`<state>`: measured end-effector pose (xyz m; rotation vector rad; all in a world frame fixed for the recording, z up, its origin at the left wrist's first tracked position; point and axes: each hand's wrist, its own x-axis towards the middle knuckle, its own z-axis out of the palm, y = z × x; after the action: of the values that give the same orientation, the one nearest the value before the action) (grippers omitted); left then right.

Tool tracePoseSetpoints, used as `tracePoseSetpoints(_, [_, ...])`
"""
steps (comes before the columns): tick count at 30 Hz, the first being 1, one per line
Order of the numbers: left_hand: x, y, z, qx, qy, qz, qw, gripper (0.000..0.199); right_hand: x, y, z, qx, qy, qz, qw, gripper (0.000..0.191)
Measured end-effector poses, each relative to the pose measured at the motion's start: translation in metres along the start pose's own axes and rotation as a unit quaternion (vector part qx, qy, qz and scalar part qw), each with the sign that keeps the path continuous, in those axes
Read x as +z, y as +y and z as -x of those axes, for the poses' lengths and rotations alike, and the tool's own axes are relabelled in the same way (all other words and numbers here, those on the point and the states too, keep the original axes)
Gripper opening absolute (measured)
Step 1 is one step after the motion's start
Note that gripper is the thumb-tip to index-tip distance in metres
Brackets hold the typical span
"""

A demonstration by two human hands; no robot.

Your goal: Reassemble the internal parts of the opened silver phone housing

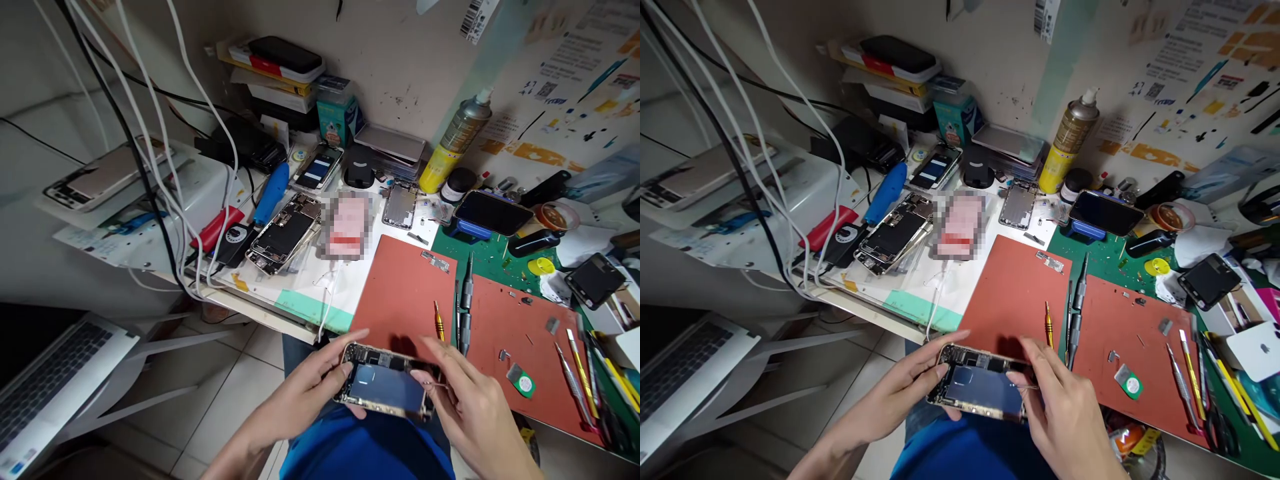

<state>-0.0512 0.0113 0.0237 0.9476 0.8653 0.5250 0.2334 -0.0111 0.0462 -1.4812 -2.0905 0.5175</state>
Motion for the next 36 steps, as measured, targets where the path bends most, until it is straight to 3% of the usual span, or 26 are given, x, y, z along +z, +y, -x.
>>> tracePoseSetpoints(3, [-0.006,0.011,-0.001,-0.012,-0.059,0.002,0.998,0.059,-0.005,0.006,-0.004,0.038,-0.095,-0.099,0.990,0.023])
tracePoseSetpoints(6, [-0.009,0.014,-0.007,-0.010,-0.064,0.057,0.996,0.057,-0.001,0.006,-0.002,0.122,-0.131,-0.196,0.964,0.031])
tracePoseSetpoints(10, [0.002,-0.001,-0.016,0.033,0.040,0.158,0.986,0.053,0.018,-0.001,0.012,0.253,-0.068,-0.308,0.915,0.041])
tracePoseSetpoints(13, [0.021,-0.018,-0.024,0.074,0.148,0.144,0.976,0.047,0.038,-0.007,0.028,0.339,-0.014,-0.368,0.866,0.049])
tracePoseSetpoints(16, [0.039,-0.028,-0.029,0.099,0.174,0.119,0.972,0.045,0.050,-0.012,0.039,0.398,-0.026,-0.386,0.832,0.054])
tracePoseSetpoints(18, [0.047,-0.028,-0.031,0.085,0.175,0.121,0.973,0.046,0.049,-0.015,0.039,0.391,-0.026,-0.373,0.841,0.052])
tracePoseSetpoints(20, [0.051,-0.025,-0.030,0.067,0.169,0.116,0.976,0.046,0.044,-0.018,0.032,0.361,0.013,-0.340,0.868,0.045])
tracePoseSetpoints(22, [0.053,-0.022,-0.029,0.056,0.151,0.100,0.982,0.045,0.037,-0.021,0.019,0.331,0.059,-0.305,0.891,0.037])
tracePoseSetpoints(25, [0.057,-0.019,-0.026,0.053,0.121,0.079,0.988,0.042,0.032,-0.024,-0.001,0.300,0.070,-0.280,0.909,0.030])
tracePoseSetpoints(29, [0.061,-0.019,-0.025,0.050,0.117,0.063,0.990,0.042,0.035,-0.025,-0.015,0.313,0.054,-0.276,0.907,0.029])
tracePoseSetpoints(36, [0.063,-0.021,-0.029,0.066,0.159,0.030,0.985,0.039,0.040,-0.026,-0.011,0.334,0.045,-0.299,0.893,0.034])
